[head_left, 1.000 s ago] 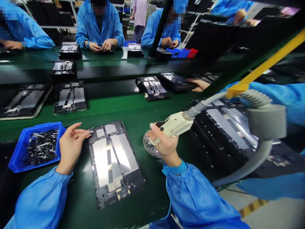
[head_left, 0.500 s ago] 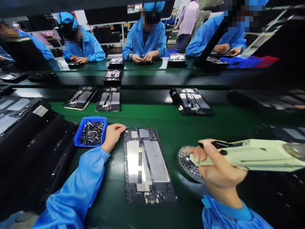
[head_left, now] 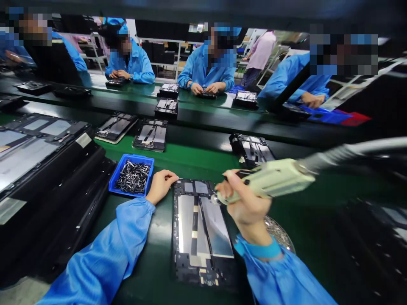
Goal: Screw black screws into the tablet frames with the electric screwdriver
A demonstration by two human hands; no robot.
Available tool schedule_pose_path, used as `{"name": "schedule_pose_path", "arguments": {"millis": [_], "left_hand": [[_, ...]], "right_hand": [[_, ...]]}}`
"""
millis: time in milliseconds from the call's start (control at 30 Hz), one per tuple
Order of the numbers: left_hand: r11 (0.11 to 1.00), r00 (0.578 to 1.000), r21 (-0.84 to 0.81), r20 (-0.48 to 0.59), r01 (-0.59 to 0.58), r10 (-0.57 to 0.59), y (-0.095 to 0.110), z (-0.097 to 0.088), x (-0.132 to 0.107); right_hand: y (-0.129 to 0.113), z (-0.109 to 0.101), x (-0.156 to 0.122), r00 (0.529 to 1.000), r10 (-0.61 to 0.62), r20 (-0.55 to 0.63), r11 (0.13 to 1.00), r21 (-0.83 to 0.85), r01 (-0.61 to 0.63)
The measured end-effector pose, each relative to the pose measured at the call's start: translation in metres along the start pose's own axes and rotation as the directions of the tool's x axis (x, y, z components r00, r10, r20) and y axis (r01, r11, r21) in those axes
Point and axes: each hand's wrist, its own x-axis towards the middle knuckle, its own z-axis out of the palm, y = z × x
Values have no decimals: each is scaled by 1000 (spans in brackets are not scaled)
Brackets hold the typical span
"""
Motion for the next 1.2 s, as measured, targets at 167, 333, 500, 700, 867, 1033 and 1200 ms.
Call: {"name": "schedule_pose_path", "arguments": {"millis": [167,333,500,700,867,1033,1200], "left_hand": [[1000,1000,8,-15,-18,18,0,4,-2],[1000,1000,-3,-23,-2,2,1,6,-1],[999,999,-16,10,49,-49,1,9,0],[997,997,3,-3,75,-75,1,11,0],[998,998,32,-13,58,-58,1,9,0],[996,999,84,-31,36,-34,-4,9,1],[982,998,188,-69,3,10,5,2,8]], "right_hand": [[41,61,16,989,81,125,997,-4,-81],[72,90,24,980,102,172,995,-32,-97],[83,89,25,977,110,181,991,-91,-94],[83,89,24,973,115,198,990,-108,-95],[77,96,23,962,151,228,984,-125,-125],[81,98,20,963,149,225,987,-91,-131],[52,96,25,984,49,170,994,88,-65]]}}
